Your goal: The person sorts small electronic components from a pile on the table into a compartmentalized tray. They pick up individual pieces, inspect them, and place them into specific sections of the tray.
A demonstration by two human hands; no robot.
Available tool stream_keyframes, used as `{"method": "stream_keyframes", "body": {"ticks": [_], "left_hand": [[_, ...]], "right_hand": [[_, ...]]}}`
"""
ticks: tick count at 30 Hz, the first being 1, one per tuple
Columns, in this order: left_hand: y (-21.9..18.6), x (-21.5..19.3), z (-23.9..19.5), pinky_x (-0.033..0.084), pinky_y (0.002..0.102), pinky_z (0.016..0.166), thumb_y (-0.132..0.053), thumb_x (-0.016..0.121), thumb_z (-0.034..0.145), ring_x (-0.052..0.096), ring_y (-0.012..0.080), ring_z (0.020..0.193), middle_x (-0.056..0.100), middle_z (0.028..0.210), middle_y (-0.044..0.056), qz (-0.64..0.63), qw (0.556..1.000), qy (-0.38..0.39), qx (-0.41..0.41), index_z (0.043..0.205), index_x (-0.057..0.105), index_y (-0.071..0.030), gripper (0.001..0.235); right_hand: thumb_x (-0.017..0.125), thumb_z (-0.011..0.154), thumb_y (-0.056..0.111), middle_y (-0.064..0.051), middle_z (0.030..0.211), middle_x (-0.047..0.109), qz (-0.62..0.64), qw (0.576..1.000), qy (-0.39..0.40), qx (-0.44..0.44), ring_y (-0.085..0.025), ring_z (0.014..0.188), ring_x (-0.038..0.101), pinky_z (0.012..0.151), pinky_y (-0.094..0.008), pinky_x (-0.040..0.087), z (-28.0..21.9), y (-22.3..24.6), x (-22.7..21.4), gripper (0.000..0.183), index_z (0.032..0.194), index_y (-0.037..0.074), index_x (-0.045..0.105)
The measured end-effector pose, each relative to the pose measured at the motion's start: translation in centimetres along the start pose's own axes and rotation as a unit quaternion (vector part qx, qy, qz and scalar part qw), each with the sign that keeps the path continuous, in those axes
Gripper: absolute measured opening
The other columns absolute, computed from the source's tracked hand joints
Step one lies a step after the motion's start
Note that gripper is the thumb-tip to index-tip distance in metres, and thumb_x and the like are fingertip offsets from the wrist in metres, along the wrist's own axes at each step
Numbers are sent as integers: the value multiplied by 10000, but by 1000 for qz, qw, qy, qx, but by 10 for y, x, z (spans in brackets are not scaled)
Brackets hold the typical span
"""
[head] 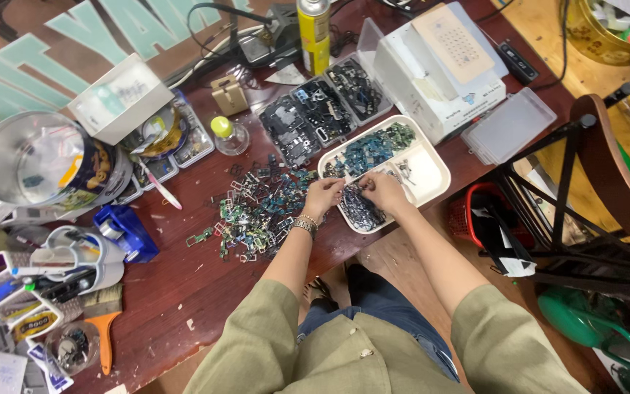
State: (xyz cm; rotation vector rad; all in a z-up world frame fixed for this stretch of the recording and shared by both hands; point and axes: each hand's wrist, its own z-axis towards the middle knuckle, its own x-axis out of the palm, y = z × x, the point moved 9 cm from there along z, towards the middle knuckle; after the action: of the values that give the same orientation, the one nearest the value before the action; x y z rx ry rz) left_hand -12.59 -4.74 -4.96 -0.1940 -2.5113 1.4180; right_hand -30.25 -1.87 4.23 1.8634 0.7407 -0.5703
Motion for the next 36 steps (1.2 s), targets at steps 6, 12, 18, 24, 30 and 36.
{"method": "stream_keyframes", "body": {"ticks": [6,12,18,24,30,36], "left_hand": [[4,-19,-9,603,271,728,-188,649,979,707,132,829,749,1026,55,4,1000,-22,-20,1175,730,-39,259],[10,-42,-14,599,274,713,-176,643,980,705,134,802,759,1018,65,-20,999,-43,-1,1183,717,-24,264],[-25,-133,-54,576,334,741,-214,755,874,753,183,798,791,899,106,218,926,-275,138,980,809,-63,193],[-45,-228,-120,561,410,857,-167,767,817,722,296,926,751,952,144,314,853,-405,103,955,775,-85,161],[-48,-272,-164,510,475,946,-131,806,747,616,373,1089,645,1091,178,368,806,-462,36,1003,731,-78,272],[-59,-266,-155,527,470,913,-165,834,764,630,351,1079,659,1103,150,379,831,-400,71,1007,750,-102,264]], "right_hand": [[769,748,40,-137,1045,679,-107,969,-15,-222,-369,1039,647,894,-449,516,-13,46,12,293,1029,117,739],[822,718,79,-144,994,677,-170,973,64,-143,-354,1003,659,873,-449,522,-12,37,33,318,975,81,635],[808,812,146,-109,858,728,-24,987,31,-157,-275,830,716,777,-392,556,15,72,57,221,917,53,638],[815,810,187,-99,904,747,-1,981,106,-164,-233,851,716,797,-367,552,39,108,117,266,1006,63,685],[785,847,197,-100,979,756,-3,972,154,-177,-232,917,723,842,-363,554,52,133,151,255,1052,68,704],[790,846,210,-100,992,760,-2,969,179,-172,-221,927,722,860,-356,551,58,151,170,270,1065,71,713]]}}
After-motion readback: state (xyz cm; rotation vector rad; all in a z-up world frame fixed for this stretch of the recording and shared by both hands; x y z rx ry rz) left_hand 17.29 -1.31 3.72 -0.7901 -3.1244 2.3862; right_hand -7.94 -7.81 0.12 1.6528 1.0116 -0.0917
